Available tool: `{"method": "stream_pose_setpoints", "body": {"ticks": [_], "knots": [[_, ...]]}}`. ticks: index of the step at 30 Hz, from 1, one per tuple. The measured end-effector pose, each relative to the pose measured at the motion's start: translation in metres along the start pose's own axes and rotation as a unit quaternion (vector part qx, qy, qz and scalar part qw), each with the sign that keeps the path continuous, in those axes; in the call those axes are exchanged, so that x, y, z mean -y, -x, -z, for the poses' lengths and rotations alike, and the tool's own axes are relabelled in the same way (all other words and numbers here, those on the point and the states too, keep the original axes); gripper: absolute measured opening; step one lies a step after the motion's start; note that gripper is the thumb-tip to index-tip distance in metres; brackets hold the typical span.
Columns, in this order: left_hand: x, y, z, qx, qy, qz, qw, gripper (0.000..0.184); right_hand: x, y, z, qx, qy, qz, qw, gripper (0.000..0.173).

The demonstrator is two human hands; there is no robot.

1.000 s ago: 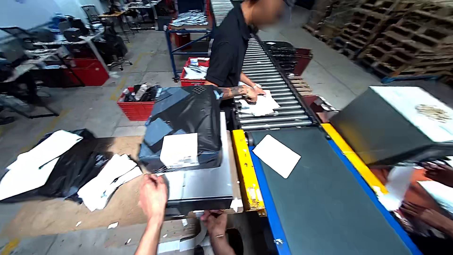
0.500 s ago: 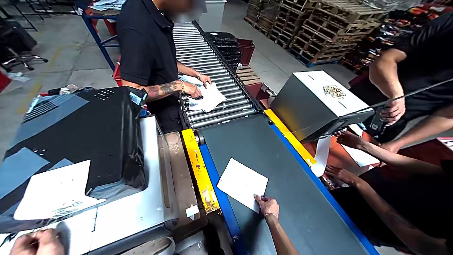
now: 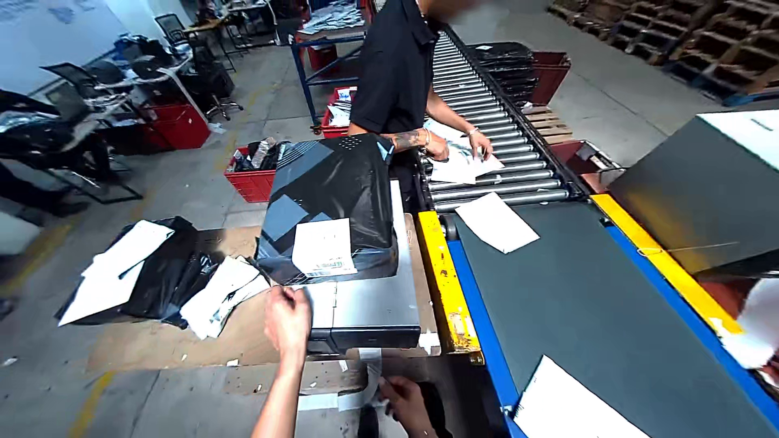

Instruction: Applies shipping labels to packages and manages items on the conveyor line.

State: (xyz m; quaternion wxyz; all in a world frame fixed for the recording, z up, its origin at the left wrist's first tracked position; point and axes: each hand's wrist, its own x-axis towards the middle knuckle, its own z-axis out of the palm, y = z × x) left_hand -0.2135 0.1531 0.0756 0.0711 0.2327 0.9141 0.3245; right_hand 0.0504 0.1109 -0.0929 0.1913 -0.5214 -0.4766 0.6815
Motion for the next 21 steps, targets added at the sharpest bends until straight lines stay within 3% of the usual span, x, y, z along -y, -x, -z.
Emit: {"method": "stream_pose_setpoints", "body": {"ticks": [3, 8, 10, 13, 15, 17, 19, 21], "knots": [[0.002, 0.001, 0.0, 0.004, 0.005, -0.011, 1.0, 0.029, 0.037, -0.02, -0.039, -0.032, -0.079, -0.063, 0.994, 0.031], [0.001, 0.002, -0.001, 0.001, 0.002, -0.023, 1.0, 0.026, 0.077, -0.04, -0.06, -0.156, -0.081, -0.131, 0.976, 0.022], [0.003, 0.001, -0.002, 0.0, 0.001, -0.026, 1.0, 0.029, 0.077, -0.042, -0.069, -0.188, -0.073, -0.12, 0.972, 0.018], [0.004, 0.001, -0.004, 0.011, -0.001, -0.046, 0.999, 0.036, 0.078, -0.027, -0.069, -0.19, -0.086, -0.038, 0.977, 0.014], [0.006, 0.004, -0.008, 0.011, 0.008, -0.07, 0.997, 0.038, 0.078, -0.003, -0.034, -0.144, -0.067, -0.019, 0.987, 0.023], [0.01, 0.0, -0.015, 0.0, 0.03, -0.103, 0.994, 0.037, 0.061, 0.01, 0.041, -0.132, -0.023, 0.013, 0.991, 0.021], [0.016, -0.007, -0.026, -0.021, 0.053, -0.116, 0.992, 0.036, 0.038, -0.009, 0.152, -0.219, 0.02, 0.005, 0.976, 0.019], [0.018, -0.013, -0.034, -0.043, 0.066, -0.105, 0.991, 0.032, 0.04, -0.048, 0.264, -0.305, 0.023, -0.013, 0.952, 0.028]]}}
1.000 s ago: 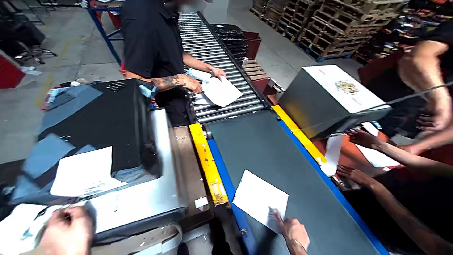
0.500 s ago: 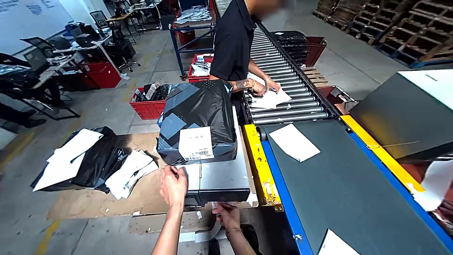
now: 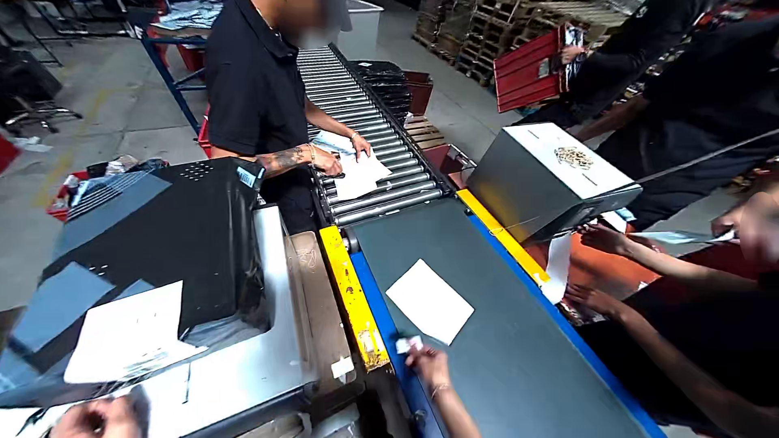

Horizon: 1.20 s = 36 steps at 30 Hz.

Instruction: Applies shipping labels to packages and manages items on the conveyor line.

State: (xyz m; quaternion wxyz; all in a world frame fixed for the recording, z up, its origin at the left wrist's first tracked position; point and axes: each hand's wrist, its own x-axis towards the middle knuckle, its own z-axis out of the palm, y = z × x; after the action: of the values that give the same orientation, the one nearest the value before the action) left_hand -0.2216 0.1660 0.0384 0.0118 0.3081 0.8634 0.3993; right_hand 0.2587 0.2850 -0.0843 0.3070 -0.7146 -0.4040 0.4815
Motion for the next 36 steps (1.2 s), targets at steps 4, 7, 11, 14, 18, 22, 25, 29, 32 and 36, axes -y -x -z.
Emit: {"method": "stream_pose_setpoints", "body": {"ticks": [4, 7, 11, 14, 18, 22, 25, 29, 32, 36], "knots": [[-0.007, 0.004, 0.004, 0.003, -0.005, 0.041, 0.999, 0.03, -0.004, -0.139, 0.065, -0.078, 0.13, -0.054, 0.987, 0.038], [-0.017, 0.003, 0.005, 0.013, -0.029, 0.044, 0.999, 0.029, -0.018, -0.126, 0.102, -0.064, 0.34, -0.144, 0.927, 0.067], [-0.036, 0.009, 0.016, 0.006, -0.041, 0.056, 0.998, 0.031, -0.01, -0.019, 0.086, -0.089, 0.426, -0.074, 0.897, 0.083], [-0.034, 0.006, 0.02, 0.006, -0.075, 0.084, 0.994, 0.03, -0.009, 0.078, -0.039, 0.085, 0.255, 0.083, 0.96, 0.059], [-0.028, 0.005, 0.021, 0.025, -0.073, 0.086, 0.993, 0.026, 0.0, 0.154, -0.196, 0.312, 0.01, 0.015, 0.95, 0.032], [-0.026, 0.004, 0.023, 0.027, -0.066, 0.069, 0.995, 0.026, 0.048, 0.174, -0.244, 0.228, -0.116, -0.164, 0.953, 0.024], [-0.019, 0.003, 0.025, 0.035, -0.059, 0.048, 0.996, 0.03, 0.059, 0.19, -0.254, 0.164, -0.186, -0.178, 0.952, 0.022], [-0.018, 0.005, 0.02, 0.046, -0.056, 0.029, 0.997, 0.035, 0.06, 0.194, -0.219, 0.242, -0.133, -0.088, 0.957, 0.011], [-0.013, 0.0, 0.016, 0.041, -0.046, 0.009, 0.998, 0.036, 0.02, 0.132, -0.127, 0.215, -0.009, 0.037, 0.976, 0.018], [-0.008, -0.002, 0.012, 0.028, -0.044, 0.008, 0.999, 0.034, 0.009, -0.051, -0.009, 0.015, 0.084, 0.031, 0.996, 0.026]]}}
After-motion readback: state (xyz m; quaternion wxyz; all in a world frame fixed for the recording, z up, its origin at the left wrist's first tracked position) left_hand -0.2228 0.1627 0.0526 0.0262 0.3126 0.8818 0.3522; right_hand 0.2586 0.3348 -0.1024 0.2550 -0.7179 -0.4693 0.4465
